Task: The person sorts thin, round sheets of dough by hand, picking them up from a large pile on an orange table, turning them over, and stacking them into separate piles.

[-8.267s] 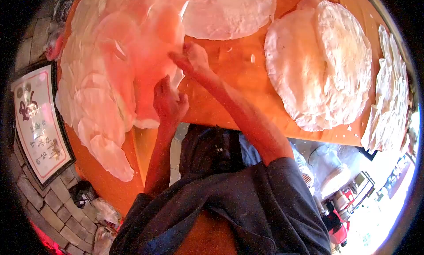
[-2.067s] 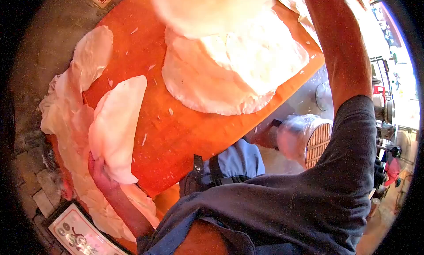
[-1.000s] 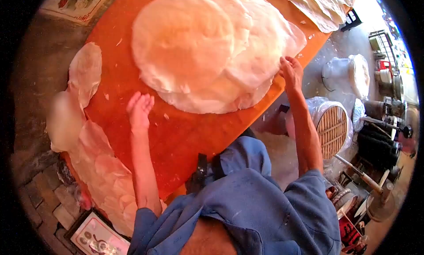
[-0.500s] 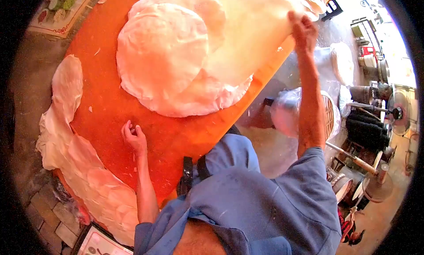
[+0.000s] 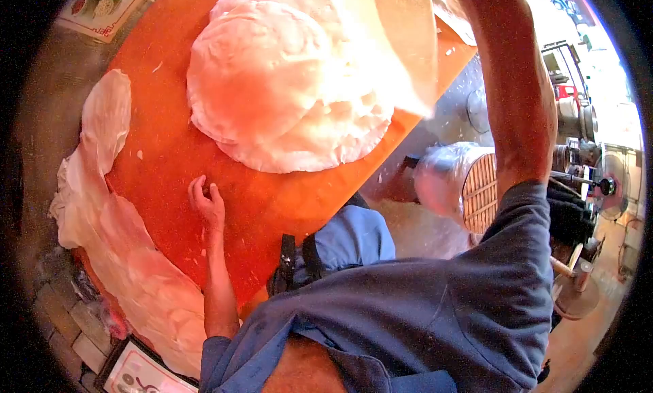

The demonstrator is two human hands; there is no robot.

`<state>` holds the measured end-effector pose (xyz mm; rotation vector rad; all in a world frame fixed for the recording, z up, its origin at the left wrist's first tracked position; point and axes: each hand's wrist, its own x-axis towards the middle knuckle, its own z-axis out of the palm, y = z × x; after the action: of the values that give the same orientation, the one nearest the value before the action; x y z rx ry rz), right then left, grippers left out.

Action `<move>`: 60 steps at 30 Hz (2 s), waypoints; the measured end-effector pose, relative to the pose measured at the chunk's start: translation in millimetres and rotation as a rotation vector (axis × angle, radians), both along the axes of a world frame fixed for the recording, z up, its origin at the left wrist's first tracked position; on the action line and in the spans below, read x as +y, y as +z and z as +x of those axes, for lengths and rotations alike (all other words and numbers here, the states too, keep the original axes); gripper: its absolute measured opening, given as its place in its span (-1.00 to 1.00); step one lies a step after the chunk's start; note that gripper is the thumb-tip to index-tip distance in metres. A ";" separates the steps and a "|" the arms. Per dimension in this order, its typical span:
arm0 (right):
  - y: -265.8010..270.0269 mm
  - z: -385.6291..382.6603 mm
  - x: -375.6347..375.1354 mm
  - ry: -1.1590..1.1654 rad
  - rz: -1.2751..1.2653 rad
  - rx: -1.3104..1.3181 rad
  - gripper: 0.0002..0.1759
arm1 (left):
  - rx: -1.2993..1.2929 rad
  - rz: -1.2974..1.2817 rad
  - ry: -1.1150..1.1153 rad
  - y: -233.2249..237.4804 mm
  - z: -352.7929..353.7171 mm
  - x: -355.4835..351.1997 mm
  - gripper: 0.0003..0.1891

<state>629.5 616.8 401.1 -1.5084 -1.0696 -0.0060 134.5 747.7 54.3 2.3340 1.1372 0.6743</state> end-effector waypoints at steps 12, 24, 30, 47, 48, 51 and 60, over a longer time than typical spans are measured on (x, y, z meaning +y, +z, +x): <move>-255.7 38.3 -116.0 -0.438 -0.843 0.581 -0.67 | 0.034 0.015 -0.017 12.5 5.6 -0.6 -0.71; -264.2 -58.3 -11.3 -0.456 -0.781 -0.617 -0.18 | -0.218 -0.309 0.139 14.1 15.1 31.9 -0.70; -318.5 -90.7 12.4 -0.367 -1.022 -0.550 -0.17 | -0.002 -0.104 0.229 48.8 23.4 155.6 -0.75; -301.6 -97.0 22.8 -0.362 -1.164 -0.690 -0.23 | 0.488 0.333 0.096 67.3 -44.1 402.8 -0.81; -292.8 -95.8 24.3 -0.345 -1.199 -0.671 -0.25 | 0.465 0.349 0.087 78.8 -39.9 386.2 -0.83; -249.3 -120.8 48.6 -0.275 -0.894 -0.688 -0.41 | 0.260 0.505 0.155 113.6 -5.7 287.5 -0.84; -248.2 -269.0 151.3 0.398 -0.692 1.161 -0.39 | 0.087 -0.165 -0.529 125.2 -1.3 70.4 -0.77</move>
<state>360.5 768.1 152.9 -1.4628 -0.3646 1.4582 133.2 818.1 179.5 2.3856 0.5360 0.2764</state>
